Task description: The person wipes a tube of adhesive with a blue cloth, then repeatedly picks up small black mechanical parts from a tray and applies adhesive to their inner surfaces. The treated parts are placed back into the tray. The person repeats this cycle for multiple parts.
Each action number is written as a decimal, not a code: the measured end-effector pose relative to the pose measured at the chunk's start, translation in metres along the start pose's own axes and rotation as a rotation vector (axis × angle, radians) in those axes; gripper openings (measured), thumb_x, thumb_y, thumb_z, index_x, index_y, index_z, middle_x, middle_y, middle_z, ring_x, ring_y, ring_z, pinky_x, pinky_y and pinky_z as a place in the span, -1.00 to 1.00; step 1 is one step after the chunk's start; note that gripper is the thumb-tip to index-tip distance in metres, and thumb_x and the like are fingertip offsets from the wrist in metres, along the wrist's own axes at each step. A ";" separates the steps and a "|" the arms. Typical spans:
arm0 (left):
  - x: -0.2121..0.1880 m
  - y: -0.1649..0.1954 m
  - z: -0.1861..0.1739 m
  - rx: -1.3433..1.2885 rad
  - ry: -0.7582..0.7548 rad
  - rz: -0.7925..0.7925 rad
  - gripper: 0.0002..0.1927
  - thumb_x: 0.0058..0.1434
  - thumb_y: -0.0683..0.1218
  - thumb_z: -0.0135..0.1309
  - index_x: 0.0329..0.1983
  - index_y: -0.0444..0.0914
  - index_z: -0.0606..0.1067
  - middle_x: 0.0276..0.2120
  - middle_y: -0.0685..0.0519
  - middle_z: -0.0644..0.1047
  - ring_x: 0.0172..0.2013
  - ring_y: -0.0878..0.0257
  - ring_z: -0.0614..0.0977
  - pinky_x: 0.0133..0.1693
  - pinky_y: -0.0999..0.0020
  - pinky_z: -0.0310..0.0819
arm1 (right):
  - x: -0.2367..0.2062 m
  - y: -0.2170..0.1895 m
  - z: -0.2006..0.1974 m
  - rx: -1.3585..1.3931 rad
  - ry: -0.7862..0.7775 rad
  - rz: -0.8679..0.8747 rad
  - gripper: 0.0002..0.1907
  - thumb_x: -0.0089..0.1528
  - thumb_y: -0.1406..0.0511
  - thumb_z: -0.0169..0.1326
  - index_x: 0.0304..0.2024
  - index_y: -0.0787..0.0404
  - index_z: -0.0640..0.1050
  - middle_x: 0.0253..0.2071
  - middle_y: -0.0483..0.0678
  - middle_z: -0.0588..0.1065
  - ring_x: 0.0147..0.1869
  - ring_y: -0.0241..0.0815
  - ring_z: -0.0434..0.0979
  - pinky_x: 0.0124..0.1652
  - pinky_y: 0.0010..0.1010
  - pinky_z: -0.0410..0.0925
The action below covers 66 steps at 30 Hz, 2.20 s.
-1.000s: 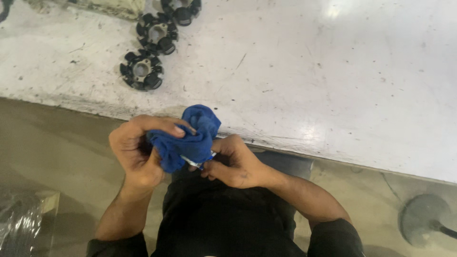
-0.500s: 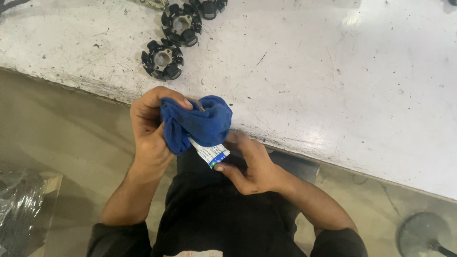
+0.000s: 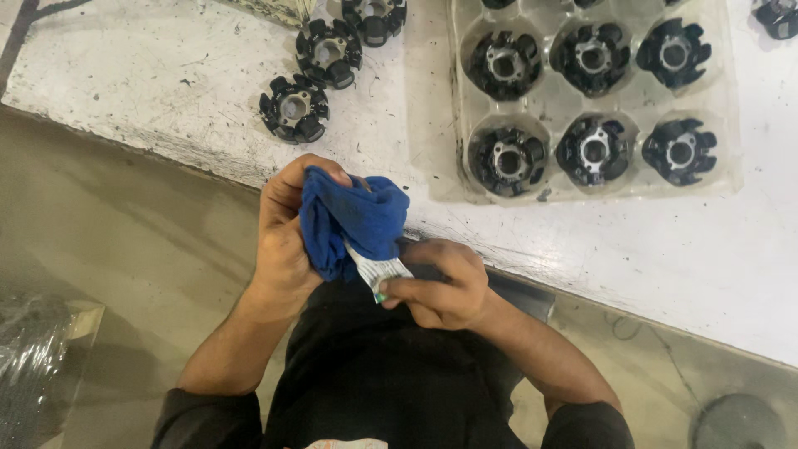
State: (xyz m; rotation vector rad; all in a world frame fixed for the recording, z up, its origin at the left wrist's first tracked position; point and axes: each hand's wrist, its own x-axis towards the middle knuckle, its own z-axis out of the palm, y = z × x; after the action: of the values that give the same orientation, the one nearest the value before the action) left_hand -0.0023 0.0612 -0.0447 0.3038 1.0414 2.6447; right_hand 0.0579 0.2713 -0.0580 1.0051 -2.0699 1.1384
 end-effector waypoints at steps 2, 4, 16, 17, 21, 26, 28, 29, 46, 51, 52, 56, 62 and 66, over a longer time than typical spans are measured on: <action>0.000 0.000 0.002 0.061 0.000 0.033 -0.92 0.43 -0.28 0.04 -0.06 -0.39 0.50 -0.16 -0.16 0.63 -0.15 0.17 0.69 -0.01 0.29 0.65 | -0.004 -0.007 0.001 0.096 -0.002 0.216 -0.84 0.15 0.40 0.33 -0.21 0.16 0.67 -0.17 0.01 0.53 -0.25 -0.20 0.64 -0.31 -0.39 0.51; 0.000 0.000 0.005 0.156 -0.004 0.070 -0.93 0.47 -0.26 0.07 -0.05 -0.40 0.50 -0.18 -0.16 0.63 -0.16 0.19 0.69 0.02 0.28 0.64 | -0.008 -0.011 0.004 0.369 0.006 0.506 -0.89 0.23 0.48 0.29 -0.22 0.25 0.64 -0.12 0.03 0.58 -0.20 -0.28 0.72 -0.24 -0.47 0.59; -0.023 -0.005 0.013 0.304 -0.156 0.171 -0.63 0.43 0.05 0.25 -0.09 -0.39 0.53 -0.16 -0.17 0.65 -0.16 0.19 0.72 -0.02 0.36 0.65 | -0.023 -0.019 0.017 1.110 0.317 0.764 -0.63 0.23 0.57 0.29 -0.20 0.18 0.36 -0.19 -0.08 0.53 -0.07 -0.30 0.54 0.03 -0.46 0.48; -0.023 -0.007 0.013 0.322 -0.155 0.174 -0.63 0.44 0.04 0.25 -0.10 -0.39 0.53 -0.16 -0.17 0.65 -0.16 0.19 0.72 -0.02 0.36 0.65 | -0.024 -0.018 0.017 1.123 0.311 0.765 -0.63 0.24 0.57 0.28 -0.20 0.17 0.34 -0.18 -0.07 0.51 -0.06 -0.31 0.53 0.03 -0.45 0.48; -0.023 -0.011 0.012 0.275 -0.140 0.179 -0.68 0.45 0.00 0.22 -0.02 -0.38 0.52 -0.12 -0.15 0.65 -0.13 0.20 0.71 0.00 0.36 0.65 | -0.023 -0.015 0.015 0.951 0.237 0.693 -0.69 0.28 0.53 0.28 -0.16 0.18 0.40 -0.17 -0.08 0.54 -0.08 -0.32 0.58 -0.06 -0.46 0.49; -0.025 -0.014 0.013 0.020 0.050 0.045 -0.87 0.45 -0.22 0.17 -0.04 -0.38 0.49 -0.08 -0.16 0.61 -0.08 0.16 0.68 0.02 0.29 0.63 | -0.011 -0.010 -0.010 -0.172 0.089 -0.113 -0.74 0.15 0.33 0.43 -0.15 0.03 0.66 -0.11 -0.08 0.43 -0.02 -0.17 0.53 -0.13 -0.33 0.53; -0.027 -0.019 0.014 -0.056 0.118 -0.010 -0.85 0.39 -0.28 0.12 -0.01 -0.37 0.49 -0.05 -0.16 0.61 -0.06 0.14 0.68 0.03 0.24 0.63 | -0.006 -0.014 -0.022 -0.362 0.064 -0.290 -0.74 0.24 0.37 0.46 -0.07 0.00 0.68 -0.07 -0.13 0.37 0.01 -0.22 0.48 -0.02 -0.27 0.59; -0.028 -0.022 0.014 -0.075 0.126 -0.026 -0.85 0.39 -0.29 0.10 0.00 -0.37 0.49 -0.05 -0.16 0.61 -0.06 0.14 0.67 0.03 0.25 0.62 | -0.004 -0.014 -0.027 -0.411 0.050 -0.378 -0.73 0.22 0.41 0.42 -0.07 0.02 0.69 -0.07 -0.15 0.41 -0.01 -0.24 0.47 -0.04 -0.33 0.58; -0.034 -0.034 -0.006 -0.160 -0.057 -0.059 -0.77 0.41 -0.11 0.18 -0.08 -0.38 0.47 -0.14 -0.28 0.61 -0.15 0.07 0.70 -0.03 0.22 0.64 | 0.032 -0.019 -0.057 -0.371 -0.037 -0.576 -0.83 0.26 0.45 0.17 -0.12 0.22 0.71 -0.13 -0.03 0.57 -0.23 -0.31 0.51 -0.29 -0.52 0.47; -0.037 -0.023 -0.007 -0.036 -0.109 0.112 -0.83 0.50 -0.15 0.19 -0.13 -0.33 0.45 -0.26 -0.19 0.60 -0.21 0.13 0.66 -0.11 0.32 0.59 | 0.029 -0.027 -0.054 -0.134 -0.045 -0.300 -0.91 0.35 0.37 0.30 -0.11 0.25 0.67 -0.10 -0.01 0.57 -0.15 -0.20 0.58 -0.16 -0.42 0.57; -0.037 -0.022 -0.007 -0.015 -0.094 0.143 -0.83 0.50 -0.15 0.19 -0.13 -0.32 0.45 -0.26 -0.19 0.60 -0.21 0.12 0.65 -0.09 0.32 0.59 | 0.025 -0.027 -0.052 -0.061 -0.024 -0.240 -0.87 0.38 0.33 0.34 -0.08 0.24 0.67 -0.08 -0.02 0.57 -0.10 -0.17 0.61 -0.11 -0.39 0.60; -0.039 -0.027 -0.005 0.046 -0.042 0.260 -0.83 0.47 -0.14 0.19 -0.10 -0.28 0.43 -0.21 -0.19 0.60 -0.15 0.09 0.64 0.01 0.26 0.57 | 0.001 -0.032 -0.030 0.678 0.105 0.571 -0.60 0.13 0.31 0.42 -0.03 0.29 0.60 -0.07 0.09 0.61 0.02 -0.11 0.67 -0.05 -0.37 0.59; -0.039 -0.043 -0.005 0.162 0.004 0.378 -0.81 0.44 -0.13 0.21 -0.06 -0.29 0.43 -0.18 -0.20 0.61 -0.12 0.07 0.66 0.03 0.24 0.57 | -0.033 -0.017 0.003 1.622 0.285 0.920 -0.48 0.14 0.42 0.39 0.14 0.38 0.56 0.03 0.21 0.61 0.10 0.02 0.68 0.15 -0.22 0.56; -0.039 -0.038 0.002 0.353 -0.009 0.437 -0.77 0.40 -0.12 0.25 -0.05 -0.28 0.43 -0.24 -0.19 0.60 -0.17 0.08 0.68 0.00 0.24 0.59 | -0.043 -0.016 0.004 1.616 0.309 0.958 -0.57 0.19 0.46 0.34 0.11 0.37 0.56 0.00 0.22 0.62 0.05 0.03 0.69 0.07 -0.19 0.58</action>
State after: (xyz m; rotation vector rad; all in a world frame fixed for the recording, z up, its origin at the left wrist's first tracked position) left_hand 0.0418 0.0763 -0.0734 0.6869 1.5978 2.8039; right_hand 0.0940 0.2770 -0.0853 0.1425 -0.9561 3.3405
